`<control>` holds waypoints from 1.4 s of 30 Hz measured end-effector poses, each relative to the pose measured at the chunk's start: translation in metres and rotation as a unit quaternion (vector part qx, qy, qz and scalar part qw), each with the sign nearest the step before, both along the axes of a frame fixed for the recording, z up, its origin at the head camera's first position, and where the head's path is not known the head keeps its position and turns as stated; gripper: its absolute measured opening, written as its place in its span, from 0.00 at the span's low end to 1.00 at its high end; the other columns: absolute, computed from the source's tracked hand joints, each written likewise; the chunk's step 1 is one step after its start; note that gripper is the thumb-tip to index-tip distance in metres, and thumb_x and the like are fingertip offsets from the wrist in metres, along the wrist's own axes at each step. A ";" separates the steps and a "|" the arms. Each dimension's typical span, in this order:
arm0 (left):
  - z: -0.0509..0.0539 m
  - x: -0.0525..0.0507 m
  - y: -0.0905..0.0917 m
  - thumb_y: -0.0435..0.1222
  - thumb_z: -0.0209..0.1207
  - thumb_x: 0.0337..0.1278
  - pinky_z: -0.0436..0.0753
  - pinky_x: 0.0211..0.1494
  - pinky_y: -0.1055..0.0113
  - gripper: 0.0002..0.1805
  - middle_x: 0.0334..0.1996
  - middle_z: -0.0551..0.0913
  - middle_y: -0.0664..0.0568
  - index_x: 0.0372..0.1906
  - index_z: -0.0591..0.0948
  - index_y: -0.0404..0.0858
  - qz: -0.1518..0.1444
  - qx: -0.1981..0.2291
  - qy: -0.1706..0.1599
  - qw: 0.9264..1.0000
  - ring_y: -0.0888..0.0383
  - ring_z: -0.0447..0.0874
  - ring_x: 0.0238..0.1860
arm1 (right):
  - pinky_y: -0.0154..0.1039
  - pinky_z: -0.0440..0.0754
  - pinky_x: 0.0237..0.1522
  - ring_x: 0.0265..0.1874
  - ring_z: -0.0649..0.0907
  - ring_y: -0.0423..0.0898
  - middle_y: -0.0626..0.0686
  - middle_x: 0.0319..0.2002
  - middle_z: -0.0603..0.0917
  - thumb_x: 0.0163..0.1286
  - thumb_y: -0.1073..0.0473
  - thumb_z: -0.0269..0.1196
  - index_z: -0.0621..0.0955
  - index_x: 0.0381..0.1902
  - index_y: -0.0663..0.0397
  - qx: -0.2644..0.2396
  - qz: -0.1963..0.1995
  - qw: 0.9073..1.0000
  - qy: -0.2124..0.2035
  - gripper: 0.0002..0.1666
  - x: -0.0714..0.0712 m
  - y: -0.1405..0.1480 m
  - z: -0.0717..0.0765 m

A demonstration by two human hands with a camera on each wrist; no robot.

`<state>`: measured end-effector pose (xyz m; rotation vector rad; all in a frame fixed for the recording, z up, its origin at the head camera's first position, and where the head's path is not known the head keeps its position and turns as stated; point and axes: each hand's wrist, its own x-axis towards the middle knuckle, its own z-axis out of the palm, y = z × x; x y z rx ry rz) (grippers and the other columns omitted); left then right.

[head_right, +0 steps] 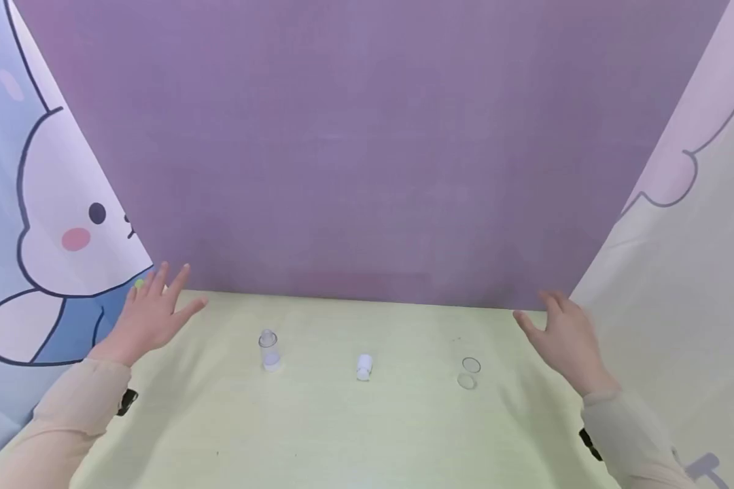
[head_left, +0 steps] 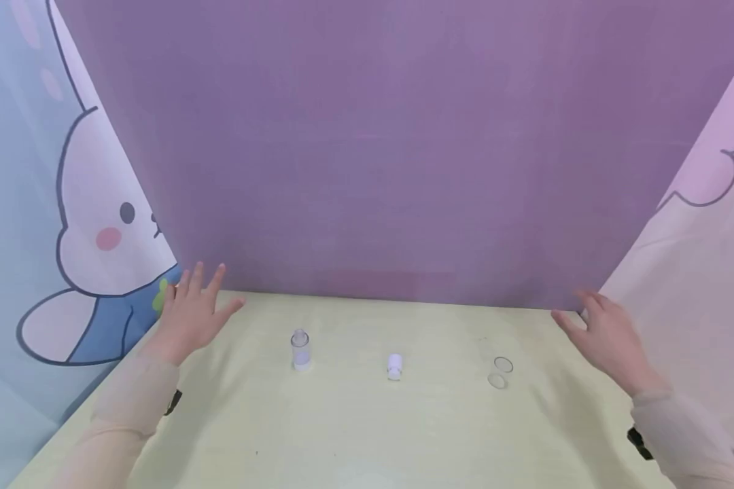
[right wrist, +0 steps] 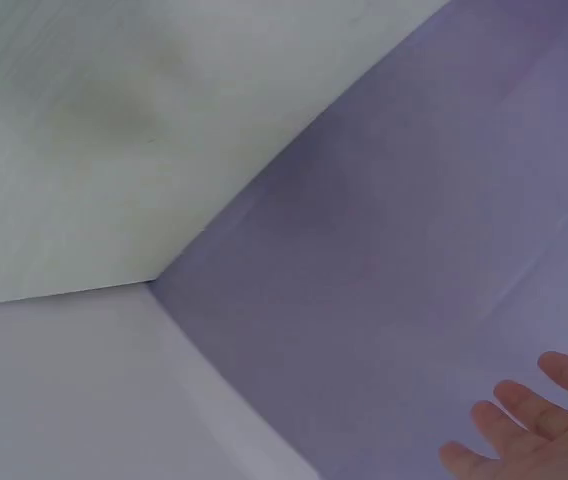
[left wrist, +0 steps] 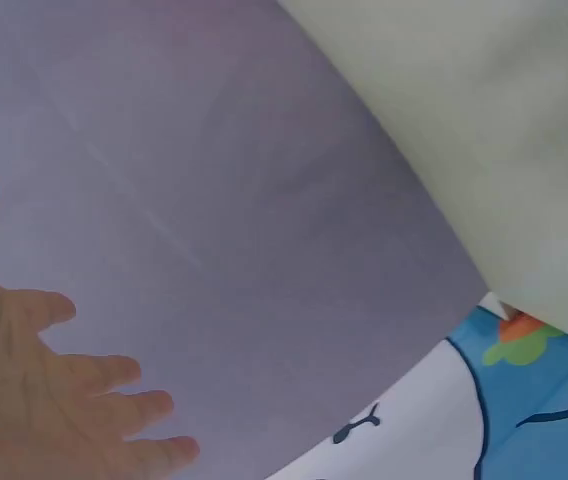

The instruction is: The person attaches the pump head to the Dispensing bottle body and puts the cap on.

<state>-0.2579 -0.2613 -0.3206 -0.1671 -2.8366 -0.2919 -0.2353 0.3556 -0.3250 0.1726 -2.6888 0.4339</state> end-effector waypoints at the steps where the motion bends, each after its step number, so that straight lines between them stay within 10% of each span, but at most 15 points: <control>1: 0.001 0.004 0.002 0.63 0.39 0.60 0.41 0.62 0.32 0.46 0.67 0.44 0.25 0.71 0.48 0.33 -0.003 0.001 0.007 1.000 0.26 0.41 0.65 | 0.65 0.59 0.52 0.54 0.63 0.73 0.76 0.58 0.64 0.68 0.41 0.50 0.63 0.60 0.76 -0.004 0.002 1.000 0.003 0.42 0.003 -0.004 0.001; 18: -0.017 0.055 0.028 0.45 0.55 0.59 0.65 0.59 0.42 0.31 0.60 0.68 0.34 0.62 0.66 0.32 -0.043 0.116 0.021 0.992 0.36 0.64 0.60 | 0.55 0.75 0.39 0.36 0.81 0.58 0.66 0.48 0.79 0.64 0.54 0.59 0.75 0.52 0.65 -0.045 0.062 0.997 0.032 0.24 0.035 -0.074 -0.020; 42: -0.053 0.046 0.036 0.37 0.59 0.54 0.77 0.49 0.52 0.20 0.50 0.79 0.39 0.52 0.76 0.32 -0.080 0.197 -0.022 0.977 0.42 0.79 0.48 | 0.40 0.80 0.40 0.42 0.83 0.53 0.59 0.44 0.83 0.64 0.57 0.60 0.78 0.48 0.61 -0.178 0.131 0.969 -0.107 0.18 0.031 -0.121 -0.050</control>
